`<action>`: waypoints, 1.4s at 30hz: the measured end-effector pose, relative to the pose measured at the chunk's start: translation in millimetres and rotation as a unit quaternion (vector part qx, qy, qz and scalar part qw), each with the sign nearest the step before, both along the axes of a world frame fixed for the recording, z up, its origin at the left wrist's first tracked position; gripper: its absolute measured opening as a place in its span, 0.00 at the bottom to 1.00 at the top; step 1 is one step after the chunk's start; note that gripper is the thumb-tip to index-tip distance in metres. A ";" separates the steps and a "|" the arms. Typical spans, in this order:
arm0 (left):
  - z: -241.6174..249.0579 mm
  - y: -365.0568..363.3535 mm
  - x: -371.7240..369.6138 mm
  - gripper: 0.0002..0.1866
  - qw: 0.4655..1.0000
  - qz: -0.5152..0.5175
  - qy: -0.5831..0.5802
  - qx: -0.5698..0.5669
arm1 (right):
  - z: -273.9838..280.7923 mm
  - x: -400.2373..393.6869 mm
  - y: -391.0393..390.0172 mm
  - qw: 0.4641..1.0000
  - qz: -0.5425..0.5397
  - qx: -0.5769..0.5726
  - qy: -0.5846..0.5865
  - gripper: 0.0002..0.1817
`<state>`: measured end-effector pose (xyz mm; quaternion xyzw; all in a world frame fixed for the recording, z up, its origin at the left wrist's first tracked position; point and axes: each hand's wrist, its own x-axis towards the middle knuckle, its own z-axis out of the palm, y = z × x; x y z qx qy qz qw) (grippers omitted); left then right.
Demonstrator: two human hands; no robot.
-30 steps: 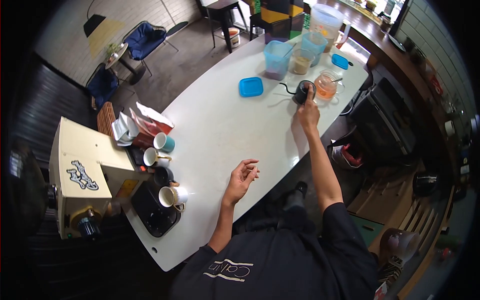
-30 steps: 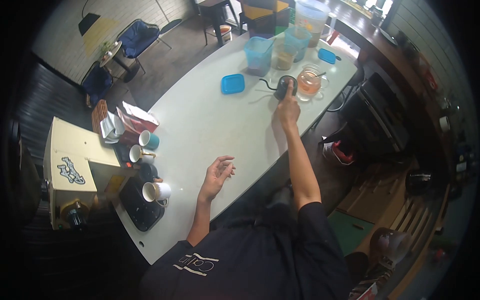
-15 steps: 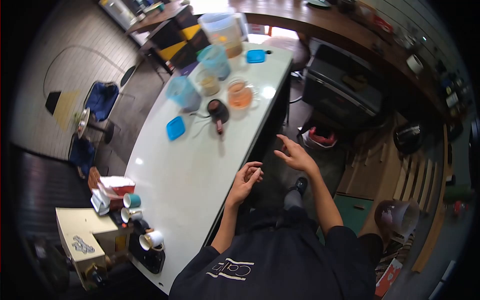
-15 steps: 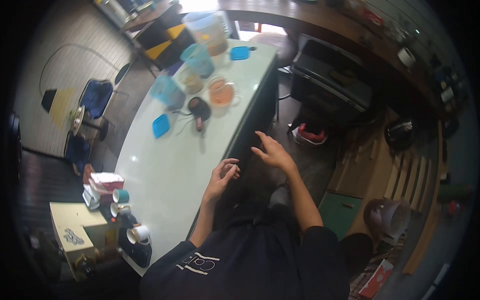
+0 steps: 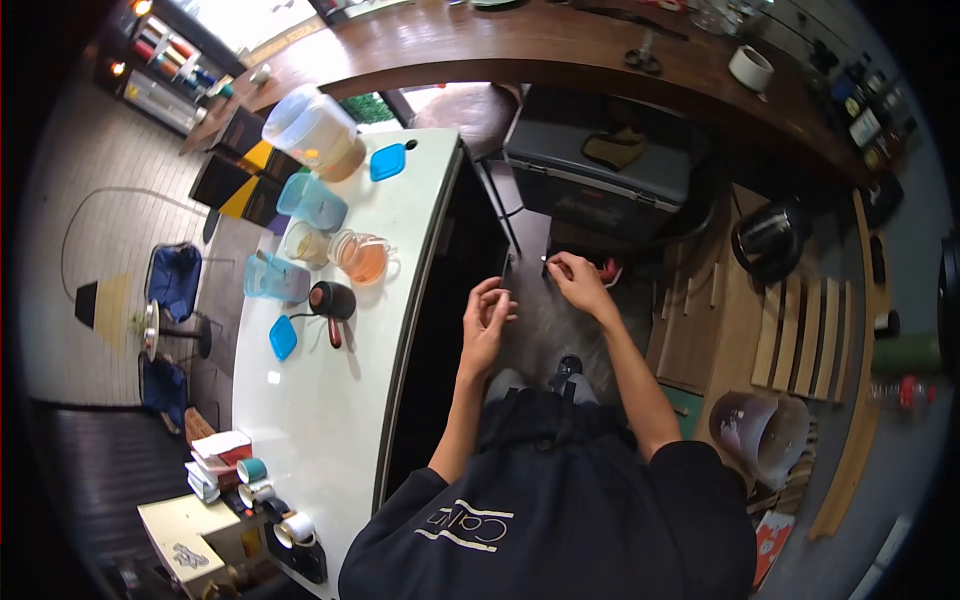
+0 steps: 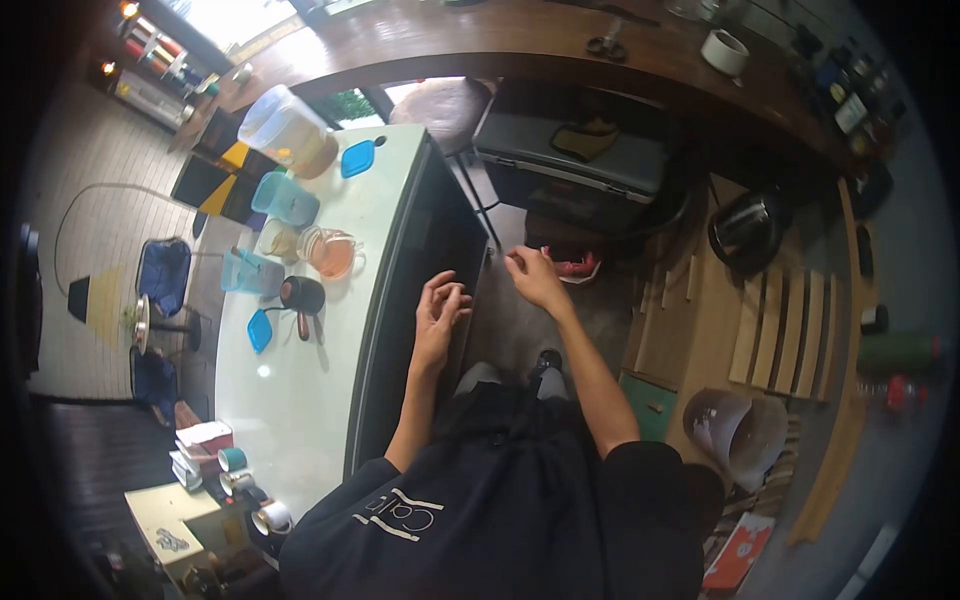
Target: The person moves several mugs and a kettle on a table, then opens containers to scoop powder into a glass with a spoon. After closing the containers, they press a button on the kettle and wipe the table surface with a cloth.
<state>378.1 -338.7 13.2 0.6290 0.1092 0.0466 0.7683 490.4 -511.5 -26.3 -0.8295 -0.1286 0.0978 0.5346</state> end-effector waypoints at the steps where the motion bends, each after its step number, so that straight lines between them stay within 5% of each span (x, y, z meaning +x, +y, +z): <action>1: -1.9 6.4 1.6 0.22 0.998 0.054 0.028 -0.015 | 0.2 8.9 19.1 1.000 0.016 0.002 0.000 0.10; 3: -6.9 23.8 2.1 0.24 0.987 0.154 0.045 -0.030 | -1.0 22.7 63.8 0.989 0.064 0.085 -0.102 0.10; 6: -11.0 56.8 -2.9 0.25 0.963 0.265 0.039 -0.038 | 1.8 36.2 136.0 0.968 0.146 0.190 -0.080 0.10; 10: 5.3 91.3 -17.5 0.25 0.921 0.377 0.003 0.097 | 14.1 41.1 209.7 0.955 0.234 0.162 -0.085 0.22; 16: 6.6 141.0 -24.5 0.25 0.897 0.419 0.003 0.144 | 3.0 52.5 268.3 0.949 0.287 0.131 -0.008 0.24; 20: -10.0 158.7 -19.2 0.31 0.927 0.356 0.037 0.114 | 5.1 64.1 281.0 0.943 0.292 0.145 -0.070 0.16; 22: -14.9 166.3 -8.8 0.35 0.937 0.330 0.070 0.085 | 3.5 74.7 290.2 0.913 0.378 0.134 0.070 0.14; 27: -22.8 173.9 5.8 0.42 0.948 0.290 0.074 0.111 | -0.8 78.9 295.6 0.905 0.393 0.144 0.071 0.17; 36: -11.7 169.5 15.7 0.42 0.961 0.245 0.068 0.110 | 9.6 78.7 263.5 0.923 0.290 0.206 0.147 0.16; 42: 5.4 164.6 50.6 0.31 0.983 0.174 0.026 0.050 | 62.1 111.6 201.2 0.940 0.218 0.229 0.128 0.15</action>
